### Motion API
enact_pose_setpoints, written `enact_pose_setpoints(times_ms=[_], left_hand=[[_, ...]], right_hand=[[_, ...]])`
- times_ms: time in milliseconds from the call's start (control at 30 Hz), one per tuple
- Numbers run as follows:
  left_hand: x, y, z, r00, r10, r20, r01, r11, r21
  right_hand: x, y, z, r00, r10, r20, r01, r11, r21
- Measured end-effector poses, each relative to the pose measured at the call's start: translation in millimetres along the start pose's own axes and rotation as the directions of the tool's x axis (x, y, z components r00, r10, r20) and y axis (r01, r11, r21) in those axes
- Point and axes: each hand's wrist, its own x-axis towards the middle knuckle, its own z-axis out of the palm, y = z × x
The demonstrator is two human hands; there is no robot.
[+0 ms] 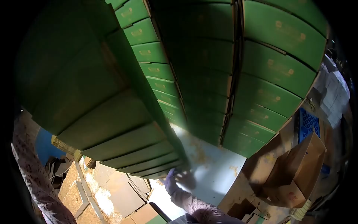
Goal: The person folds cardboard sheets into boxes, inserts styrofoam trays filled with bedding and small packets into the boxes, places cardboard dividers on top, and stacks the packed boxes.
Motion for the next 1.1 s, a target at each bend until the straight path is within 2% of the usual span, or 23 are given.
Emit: enact_pose_setpoints(times_ms=[33,100,233,400,533,633,700,767,833,900,967,1000,1033,1067,1100], left_hand=[[-41,-17,21,0.991,-0.101,0.092,0.096,0.994,0.056],[-105,-43,60,0.933,-0.274,0.232,0.238,0.956,0.169],[-181,-70,114,0.814,-0.420,0.402,0.298,0.895,0.331],[-224,-77,147,0.754,-0.476,0.452,0.269,0.853,0.448],[-230,-77,152,0.749,-0.477,0.461,0.239,0.842,0.484],[-233,-70,147,0.773,-0.442,0.455,0.209,0.855,0.475],[-222,-58,136,0.820,-0.373,0.435,0.164,0.880,0.446],[-191,-36,111,0.899,-0.223,0.377,0.044,0.902,0.429],[-141,-7,77,0.951,-0.005,0.309,-0.139,0.887,0.441],[-86,17,32,0.941,0.210,0.267,-0.319,0.817,0.480],[-54,27,-13,0.910,0.306,0.278,-0.408,0.776,0.481],[-55,30,-36,0.905,0.319,0.280,-0.420,0.769,0.481],[-69,28,-59,0.919,0.296,0.261,-0.391,0.772,0.502],[-128,1,-81,0.955,-0.019,0.296,-0.157,0.813,0.560],[-188,-29,-103,0.933,-0.219,0.287,-0.006,0.786,0.618]], right_hand=[[21,-2,-9,0.993,0.119,0.028,-0.122,0.951,0.286],[67,-1,-32,0.981,0.188,0.047,-0.185,0.844,0.503],[156,-7,-77,0.975,0.221,0.038,-0.195,0.749,0.634],[207,-8,-101,0.966,0.242,0.086,-0.232,0.676,0.699],[190,-1,-99,0.963,0.233,0.137,-0.259,0.651,0.713],[144,11,-89,0.958,0.207,0.197,-0.285,0.658,0.697],[100,17,-83,0.944,0.179,0.278,-0.324,0.669,0.669],[53,22,-80,0.902,0.144,0.406,-0.384,0.694,0.609],[7,20,-79,0.811,0.104,0.576,-0.457,0.727,0.512],[-37,18,-75,0.651,0.095,0.753,-0.547,0.747,0.379],[-78,8,-72,0.522,0.086,0.849,-0.569,0.777,0.271],[-93,4,-60,0.476,0.186,0.860,-0.560,0.818,0.133],[-113,14,-44,0.506,0.210,0.837,-0.518,0.850,0.100],[-132,24,-28,0.535,0.234,0.812,-0.477,0.877,0.061],[-147,5,-29,0.420,0.032,0.907,-0.536,0.815,0.219]])
